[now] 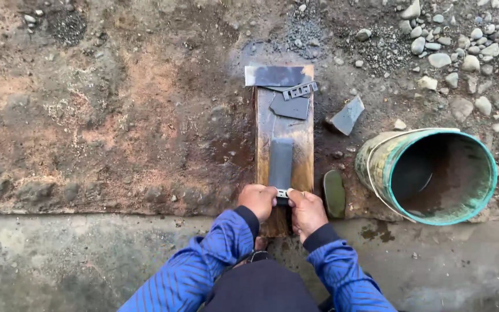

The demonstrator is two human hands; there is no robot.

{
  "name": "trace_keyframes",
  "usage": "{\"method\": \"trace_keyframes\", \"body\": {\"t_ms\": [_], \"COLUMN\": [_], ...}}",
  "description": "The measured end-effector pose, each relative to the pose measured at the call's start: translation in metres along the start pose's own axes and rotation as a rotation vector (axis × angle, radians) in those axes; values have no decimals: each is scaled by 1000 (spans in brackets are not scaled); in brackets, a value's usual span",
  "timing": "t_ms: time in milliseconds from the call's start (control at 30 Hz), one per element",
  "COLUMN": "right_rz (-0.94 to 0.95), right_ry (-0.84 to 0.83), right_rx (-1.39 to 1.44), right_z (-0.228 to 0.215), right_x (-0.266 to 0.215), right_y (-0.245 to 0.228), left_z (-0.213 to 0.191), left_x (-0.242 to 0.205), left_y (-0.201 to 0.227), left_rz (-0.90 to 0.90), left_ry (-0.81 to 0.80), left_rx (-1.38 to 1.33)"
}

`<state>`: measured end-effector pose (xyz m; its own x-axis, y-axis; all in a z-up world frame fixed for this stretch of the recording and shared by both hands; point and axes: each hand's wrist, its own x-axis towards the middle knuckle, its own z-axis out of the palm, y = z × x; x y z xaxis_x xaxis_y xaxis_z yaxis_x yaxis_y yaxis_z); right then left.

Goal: Sharpening a metal tool blade on a whetstone using water.

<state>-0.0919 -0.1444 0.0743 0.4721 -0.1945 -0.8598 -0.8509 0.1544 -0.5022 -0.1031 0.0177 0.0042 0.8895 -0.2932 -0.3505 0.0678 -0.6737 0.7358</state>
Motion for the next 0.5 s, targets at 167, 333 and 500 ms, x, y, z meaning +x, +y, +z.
{"method": "trace_keyframes", "body": {"t_ms": [167, 333, 500], "right_rz": [-133, -110, -322], "right_ry": [-107, 27, -114], "right_rx": [-56, -93, -182], "right_z": [28, 4, 24], "right_x": [19, 23, 21], "right_y": [-67, 5, -50], "left_z": [-36, -7, -16], "left_x": [70, 22, 68], "left_y": [16, -5, -4], "left_rz": [-291, -6, -118], "left_ry": [138, 64, 39], "left_rx": [-187, 59, -26]}}
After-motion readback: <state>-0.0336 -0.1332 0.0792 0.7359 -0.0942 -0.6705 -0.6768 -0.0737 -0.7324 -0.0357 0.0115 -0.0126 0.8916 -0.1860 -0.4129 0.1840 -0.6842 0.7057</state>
